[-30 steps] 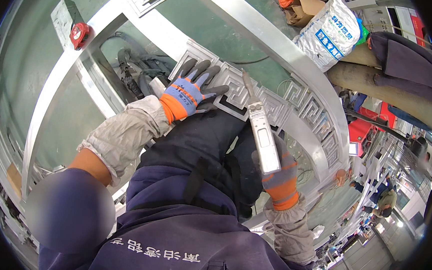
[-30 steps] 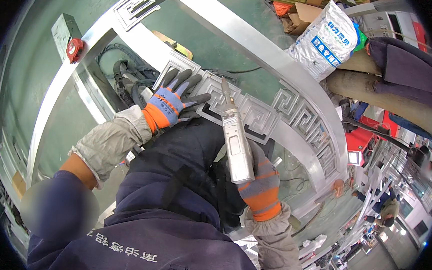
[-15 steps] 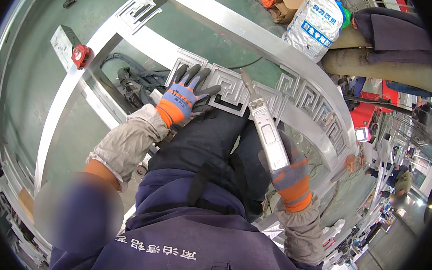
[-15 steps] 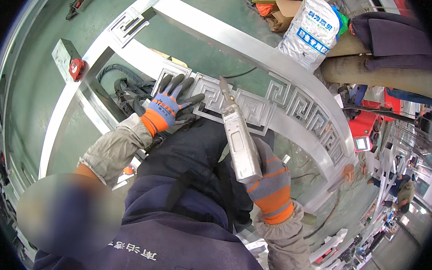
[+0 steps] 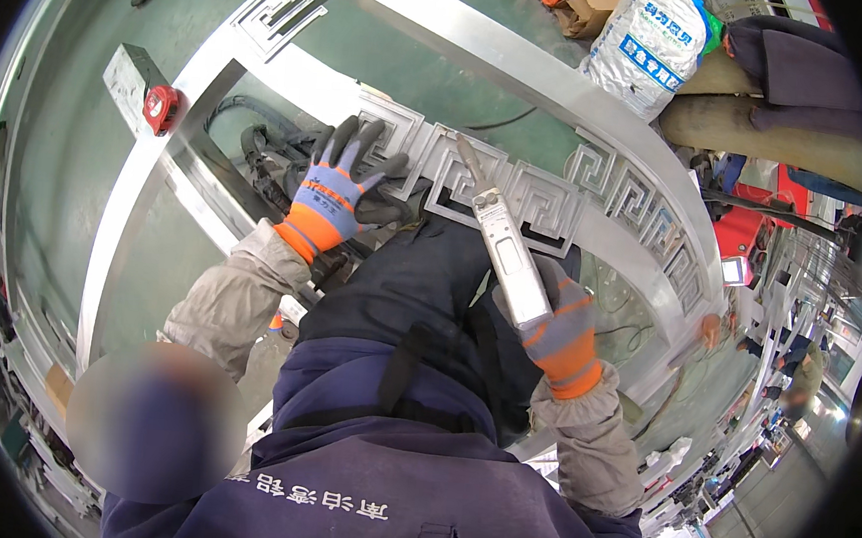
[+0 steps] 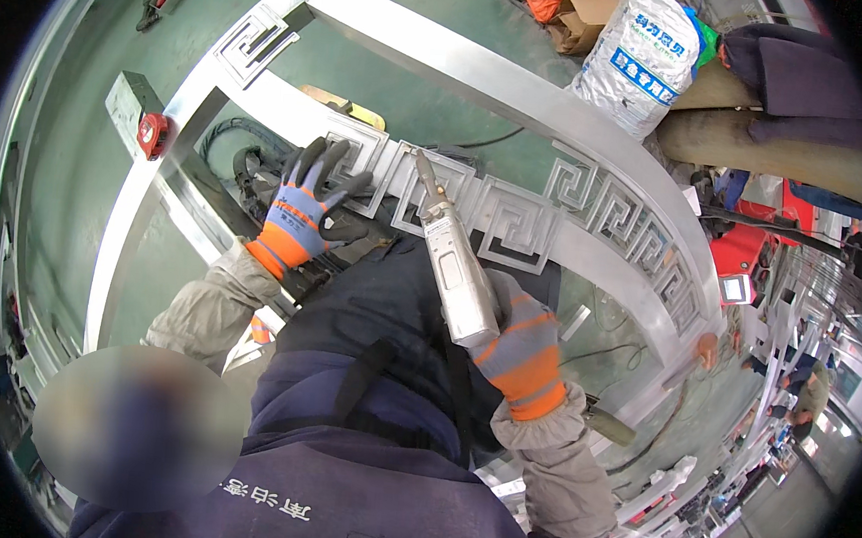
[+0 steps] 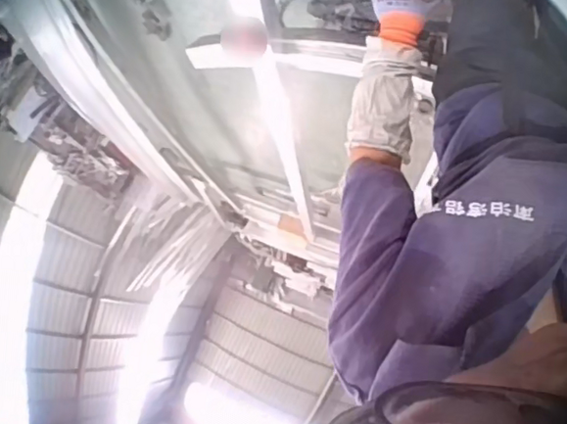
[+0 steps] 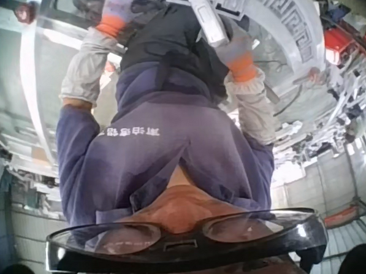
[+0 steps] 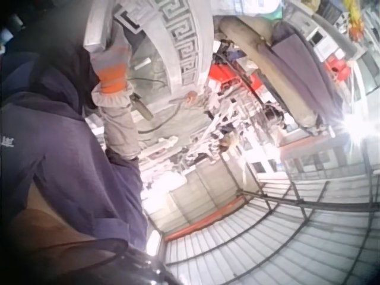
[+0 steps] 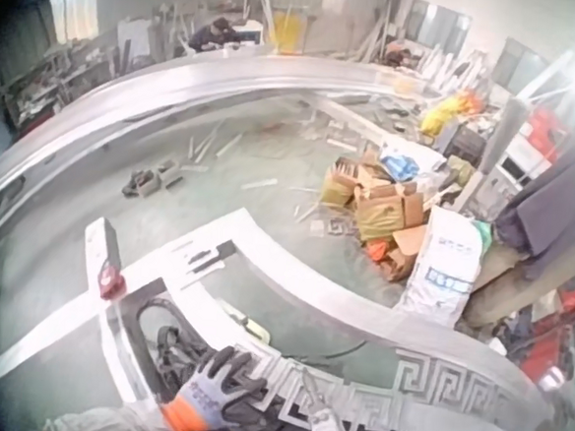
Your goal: The person welds decorative Greek key metal inserts into a curved aluminum frame using a handheld welding torch. They repeatedly position each insert, weld it in place, and adjust alignment along the frame's curve.
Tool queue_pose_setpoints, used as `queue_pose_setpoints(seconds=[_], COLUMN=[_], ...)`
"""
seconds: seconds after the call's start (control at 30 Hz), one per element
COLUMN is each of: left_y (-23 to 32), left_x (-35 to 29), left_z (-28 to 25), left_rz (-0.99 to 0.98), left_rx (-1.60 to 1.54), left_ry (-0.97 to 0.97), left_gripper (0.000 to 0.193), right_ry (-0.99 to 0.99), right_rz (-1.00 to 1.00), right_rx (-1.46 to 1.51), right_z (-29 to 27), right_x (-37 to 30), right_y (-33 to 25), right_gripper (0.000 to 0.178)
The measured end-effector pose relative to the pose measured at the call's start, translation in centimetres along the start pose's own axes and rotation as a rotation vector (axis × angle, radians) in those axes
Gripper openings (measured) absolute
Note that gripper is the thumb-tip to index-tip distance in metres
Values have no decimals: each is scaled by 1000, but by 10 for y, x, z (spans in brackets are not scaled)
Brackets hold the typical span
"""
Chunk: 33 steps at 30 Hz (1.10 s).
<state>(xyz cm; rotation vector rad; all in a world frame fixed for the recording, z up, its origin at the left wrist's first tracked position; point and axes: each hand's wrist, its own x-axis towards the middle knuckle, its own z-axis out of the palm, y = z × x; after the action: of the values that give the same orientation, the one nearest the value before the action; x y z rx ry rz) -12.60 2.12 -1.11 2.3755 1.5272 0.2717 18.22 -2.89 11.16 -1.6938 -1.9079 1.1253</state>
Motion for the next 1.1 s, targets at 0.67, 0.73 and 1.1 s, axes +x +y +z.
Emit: queue_pose_setpoints(seconds=[0.67, 0.73, 1.1], left_y=[15, 18, 62], left_x=[8, 8, 16], left_z=[7, 5, 5], left_rz=[54, 49, 7], left_rx=[36, 41, 23], left_ry=[11, 7, -163], left_gripper=[50, 49, 70], right_ry=[42, 42, 20], right_rz=[-84, -74, -84], right_rx=[-5, 23, 2], right_z=[14, 14, 12], right_x=[17, 17, 20], right_y=[21, 23, 23], right_gripper=[36, 36, 35])
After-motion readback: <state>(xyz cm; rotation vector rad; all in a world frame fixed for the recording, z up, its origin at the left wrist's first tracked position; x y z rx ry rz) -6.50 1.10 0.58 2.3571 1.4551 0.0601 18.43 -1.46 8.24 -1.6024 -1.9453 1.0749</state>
